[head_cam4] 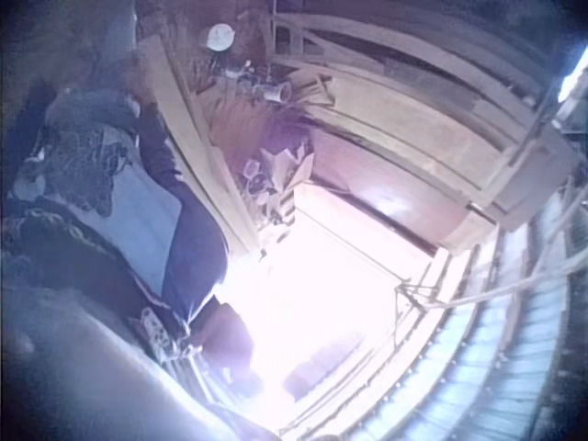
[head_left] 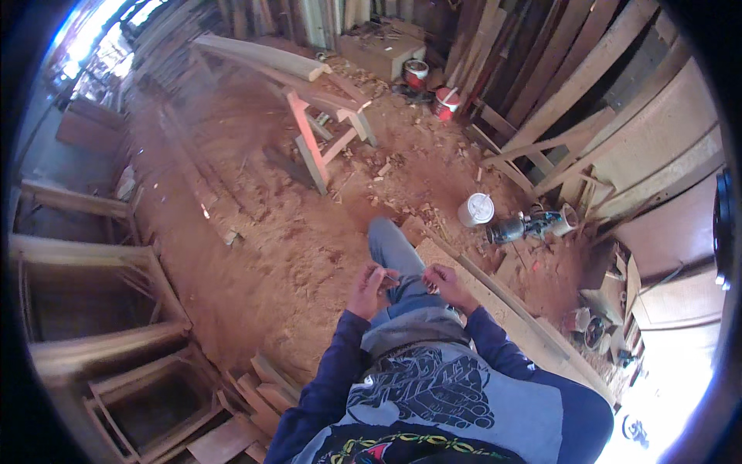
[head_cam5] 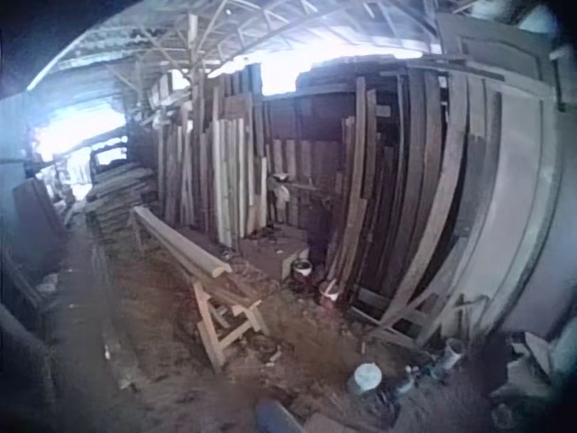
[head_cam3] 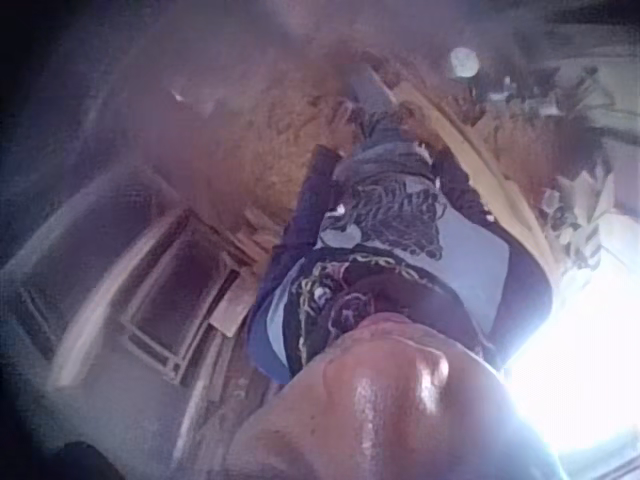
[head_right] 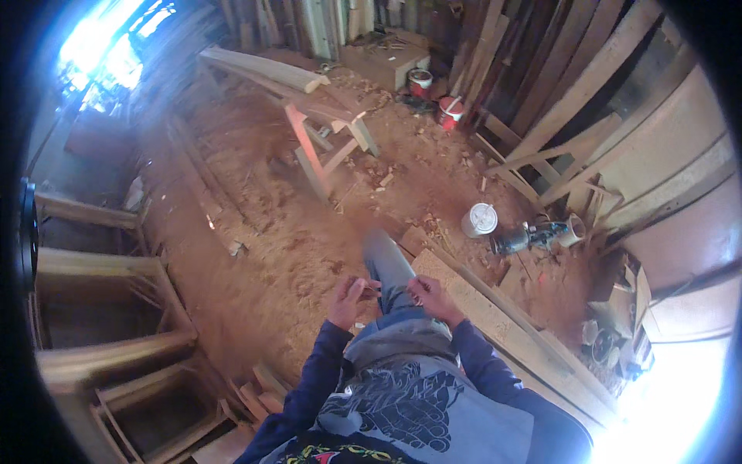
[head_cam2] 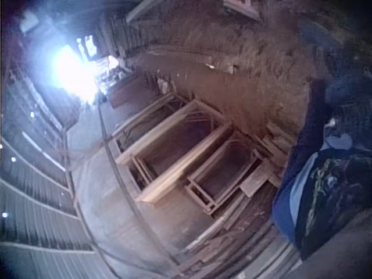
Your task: The person walks through a cluttered workshop, picks up a long wooden plank, and uses a hammer to drive nails into it. They then move to a different plank and repeat the hammering process.
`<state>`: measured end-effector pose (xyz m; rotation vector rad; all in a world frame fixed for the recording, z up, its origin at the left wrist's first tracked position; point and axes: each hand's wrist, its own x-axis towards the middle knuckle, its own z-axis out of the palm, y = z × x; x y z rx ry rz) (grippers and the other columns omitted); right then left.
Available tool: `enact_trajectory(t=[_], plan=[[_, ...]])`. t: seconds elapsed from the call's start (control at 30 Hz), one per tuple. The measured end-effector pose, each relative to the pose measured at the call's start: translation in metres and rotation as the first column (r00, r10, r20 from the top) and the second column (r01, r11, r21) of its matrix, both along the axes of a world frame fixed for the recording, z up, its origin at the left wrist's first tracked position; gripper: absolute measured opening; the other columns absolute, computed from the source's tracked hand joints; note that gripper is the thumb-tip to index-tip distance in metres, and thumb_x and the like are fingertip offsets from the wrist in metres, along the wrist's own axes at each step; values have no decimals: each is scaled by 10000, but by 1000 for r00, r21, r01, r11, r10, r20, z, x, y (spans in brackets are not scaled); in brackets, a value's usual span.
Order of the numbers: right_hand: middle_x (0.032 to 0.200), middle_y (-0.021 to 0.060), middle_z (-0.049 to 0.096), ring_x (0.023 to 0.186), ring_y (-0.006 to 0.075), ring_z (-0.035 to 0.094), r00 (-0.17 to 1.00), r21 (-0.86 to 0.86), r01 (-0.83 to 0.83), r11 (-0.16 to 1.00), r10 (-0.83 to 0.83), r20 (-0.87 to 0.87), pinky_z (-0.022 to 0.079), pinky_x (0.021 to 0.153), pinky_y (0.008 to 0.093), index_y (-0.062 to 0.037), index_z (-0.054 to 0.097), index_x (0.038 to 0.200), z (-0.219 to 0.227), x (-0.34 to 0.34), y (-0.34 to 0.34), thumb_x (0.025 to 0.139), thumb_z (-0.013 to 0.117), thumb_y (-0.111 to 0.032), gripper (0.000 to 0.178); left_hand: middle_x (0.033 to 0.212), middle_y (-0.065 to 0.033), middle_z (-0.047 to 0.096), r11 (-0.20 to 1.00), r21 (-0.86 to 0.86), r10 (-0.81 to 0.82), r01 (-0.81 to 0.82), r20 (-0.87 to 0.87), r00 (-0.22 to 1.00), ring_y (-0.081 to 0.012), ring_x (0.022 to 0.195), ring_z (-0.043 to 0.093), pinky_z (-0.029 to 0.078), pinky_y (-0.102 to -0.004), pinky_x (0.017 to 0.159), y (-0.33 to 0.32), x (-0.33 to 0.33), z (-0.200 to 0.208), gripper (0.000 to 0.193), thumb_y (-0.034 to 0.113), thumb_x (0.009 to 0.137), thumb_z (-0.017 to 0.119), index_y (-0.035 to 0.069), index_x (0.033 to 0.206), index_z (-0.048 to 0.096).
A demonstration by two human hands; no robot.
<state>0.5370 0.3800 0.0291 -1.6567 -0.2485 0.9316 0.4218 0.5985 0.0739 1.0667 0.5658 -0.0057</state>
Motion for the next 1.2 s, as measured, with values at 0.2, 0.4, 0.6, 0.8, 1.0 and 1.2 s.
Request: enact_trajectory(t=[0.2, 0.4, 0.6, 0.8, 1.0, 1.2], plan=[[802, 23, 644, 678, 105, 607, 978, -151, 198, 968, -185, 98, 512, 636, 280, -16, 659, 940, -29, 99, 15, 1065, 560, -310, 335, 1026, -138, 706, 997, 45, 61, -59, -40, 997, -211, 905, 701, 588, -393, 744, 79, 69, -13, 190, 186, 1055, 562, 35, 1170, 555], [801, 25, 636, 662, 107, 581, 977, -225, 209, 952, -196, 81, 490, 611, 299, -22, 656, 959, -114, 264, 42, 1060, 570, -300, 309, 1012, -129, 710, 979, 193, 66, -70, 29, 997, -236, 884, 714, 613, -386, 786, 153, 167, -52, 225, 167, 1003, 638, 1, 1149, 594], [825, 86, 700, 726, 160, 641, 980, -354, 193, 915, -164, 111, 527, 658, 354, 13, 681, 996, -251, 504, 47, 973, 642, -281, 297, 988, -122, 717, 983, 131, 137, -126, -80, 987, -236, 926, 715, 611, -388, 820, 212, 409, -90, 204, 129, 967, 694, -16, 1106, 655], [805, 59, 677, 611, 147, 628, 948, -500, 264, 825, -317, -21, 499, 500, 323, -37, 673, 1056, -259, 691, -5, 984, 659, -279, 253, 881, -33, 695, 990, 138, 23, -18, -35, 999, -106, 779, 650, 524, -270, 713, 243, 667, -66, 202, 160, 998, 677, 2, 1123, 675], [753, 63, 646, 552, 204, 614, 958, -454, 259, 852, -287, 8, 494, 438, 380, -75, 697, 993, -275, 830, -36, 999, 595, -336, 280, 937, -1, 680, 991, 126, 56, -52, -29, 998, -89, 830, 607, 511, -288, 739, 313, 788, -43, 212, 177, 1019, 652, 25, 1167, 658], [832, 125, 629, 633, 291, 598, 447, -182, 438, 880, -389, -806, 493, 485, 427, -89, 631, 952, -316, 971, 5, 953, 605, -300, 212, 881, 3, 649, 972, 210, 115, -108, -18, 993, -94, 795, 594, 509, -289, 735, 395, 888, -60, 199, 162, 1005, 634, 39, 1157, 668]])
